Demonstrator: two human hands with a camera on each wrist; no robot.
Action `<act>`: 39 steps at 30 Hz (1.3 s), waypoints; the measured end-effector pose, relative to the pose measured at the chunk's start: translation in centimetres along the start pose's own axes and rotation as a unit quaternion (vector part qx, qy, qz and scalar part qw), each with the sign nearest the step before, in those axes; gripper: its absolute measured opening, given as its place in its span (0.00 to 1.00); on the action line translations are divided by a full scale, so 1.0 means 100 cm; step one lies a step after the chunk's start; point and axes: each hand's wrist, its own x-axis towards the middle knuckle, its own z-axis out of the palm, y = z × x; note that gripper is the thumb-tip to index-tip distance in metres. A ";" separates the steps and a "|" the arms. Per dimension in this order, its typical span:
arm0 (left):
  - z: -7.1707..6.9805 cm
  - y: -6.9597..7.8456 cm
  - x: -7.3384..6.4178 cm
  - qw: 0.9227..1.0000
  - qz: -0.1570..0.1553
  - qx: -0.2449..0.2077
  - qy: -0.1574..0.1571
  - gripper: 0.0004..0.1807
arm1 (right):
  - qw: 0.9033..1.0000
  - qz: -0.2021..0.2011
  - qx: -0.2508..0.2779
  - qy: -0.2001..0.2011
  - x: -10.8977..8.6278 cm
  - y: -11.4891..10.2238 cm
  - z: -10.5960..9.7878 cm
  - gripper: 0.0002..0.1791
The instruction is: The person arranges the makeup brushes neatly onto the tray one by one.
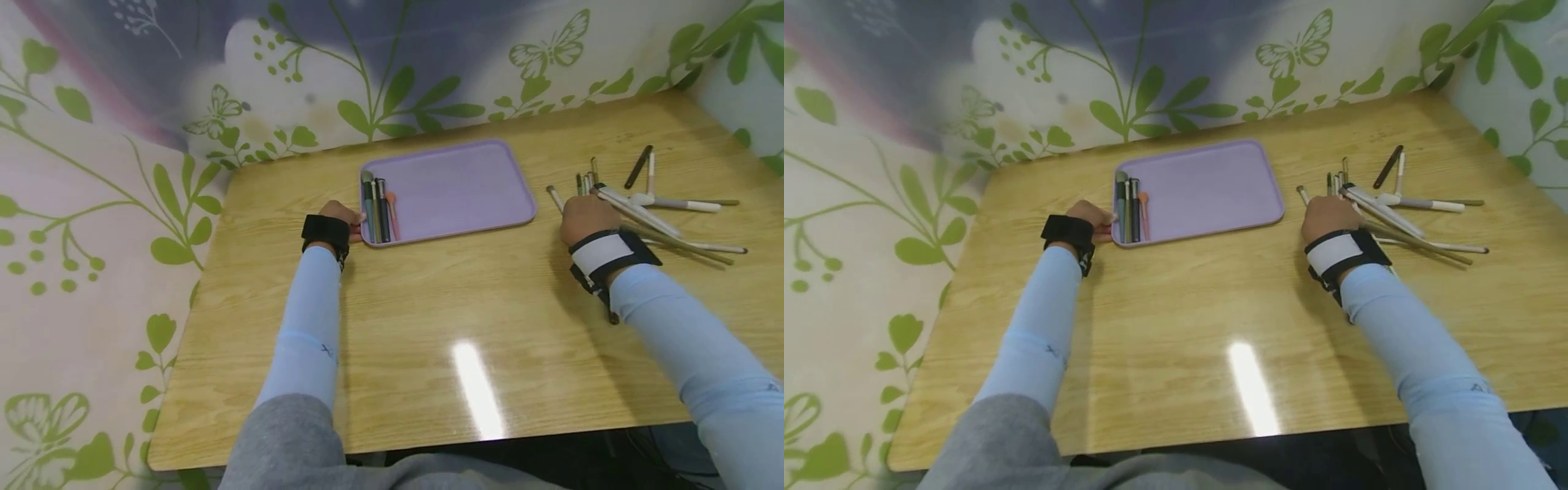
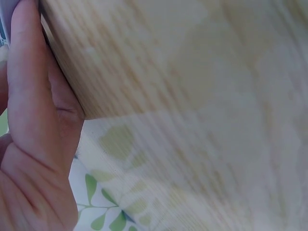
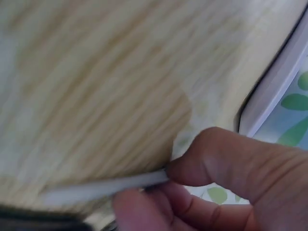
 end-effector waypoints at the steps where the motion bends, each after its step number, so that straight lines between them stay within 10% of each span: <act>1: -0.002 -0.001 0.001 1.000 0.005 0.004 0.004 0.11 | 1.000 0.002 -0.006 0.002 0.001 -0.005 0.000 0.11; 7: -0.006 -0.001 0.002 1.000 0.009 -0.004 0.007 0.12 | 0.999 -0.046 0.012 0.020 0.011 -0.023 -0.011 0.10; 16: -0.012 -0.005 0.005 1.000 -0.005 -0.010 0.021 0.10 | 0.984 -0.079 0.137 -0.079 0.041 -0.098 -0.062 0.16; 23: -0.004 -0.012 0.012 1.000 -0.006 -0.007 0.017 0.09 | 0.970 -0.052 0.195 -0.135 0.064 -0.162 -0.027 0.13; 39: -0.007 -0.006 0.001 1.000 0.008 0.003 0.022 0.08 | 0.983 -0.072 0.125 -0.116 0.064 -0.238 0.009 0.14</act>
